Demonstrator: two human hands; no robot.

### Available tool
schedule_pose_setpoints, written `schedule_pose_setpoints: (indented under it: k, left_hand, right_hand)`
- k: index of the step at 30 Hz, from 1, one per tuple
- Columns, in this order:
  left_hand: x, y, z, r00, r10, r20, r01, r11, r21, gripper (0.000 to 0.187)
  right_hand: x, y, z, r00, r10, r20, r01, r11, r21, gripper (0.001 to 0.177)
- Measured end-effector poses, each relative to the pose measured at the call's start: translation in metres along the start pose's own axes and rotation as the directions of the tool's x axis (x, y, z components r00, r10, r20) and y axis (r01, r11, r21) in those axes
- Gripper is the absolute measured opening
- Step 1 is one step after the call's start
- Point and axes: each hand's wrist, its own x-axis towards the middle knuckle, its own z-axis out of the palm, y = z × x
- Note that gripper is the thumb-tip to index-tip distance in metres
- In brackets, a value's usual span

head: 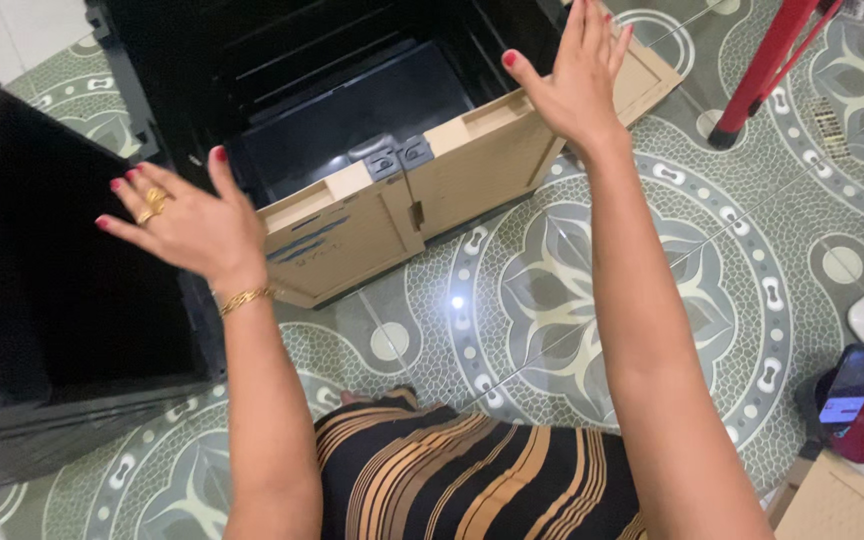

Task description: The person assembles a black plastic storage unit by inserting beige perforated panels into slots on the sides and front, then attaching a black lid. The person handles the panels and lid by hand, aligning and pressing them into place.

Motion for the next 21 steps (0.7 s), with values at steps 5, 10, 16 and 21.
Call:
schedule_pose_setpoints:
  k: [5, 10, 16, 21]
  left_hand:
    - [-0.004, -0.006, 0.002, 1.000, -0.005, -0.001, 0.005, 1.000, 0.027, 0.083]
    - [-0.005, -0.007, 0.003, 1.000, 0.019, -0.016, -0.018, 0.998, 0.055, 0.081]
    - [-0.006, -0.007, -0.001, 1.000, 0.005, 0.013, -0.005, 0.998, 0.056, 0.085]
    - [-0.004, -0.002, -0.004, 1.000, -0.008, 0.014, 0.007, 0.998, 0.056, 0.084]
  right_hand:
    - [-0.007, 0.000, -0.009, 0.995, -0.017, 0.095, 0.018, 1.000, -0.009, 0.107]
    - [-0.009, 0.000, -0.004, 0.997, -0.050, 0.060, 0.051, 0.999, -0.015, 0.110]
    - [-0.012, 0.000, -0.004, 0.998, -0.051, 0.031, 0.051, 0.999, 0.000, 0.112]
    - [-0.010, -0.005, -0.004, 0.999, -0.038, 0.027, 0.038, 0.999, -0.021, 0.116]
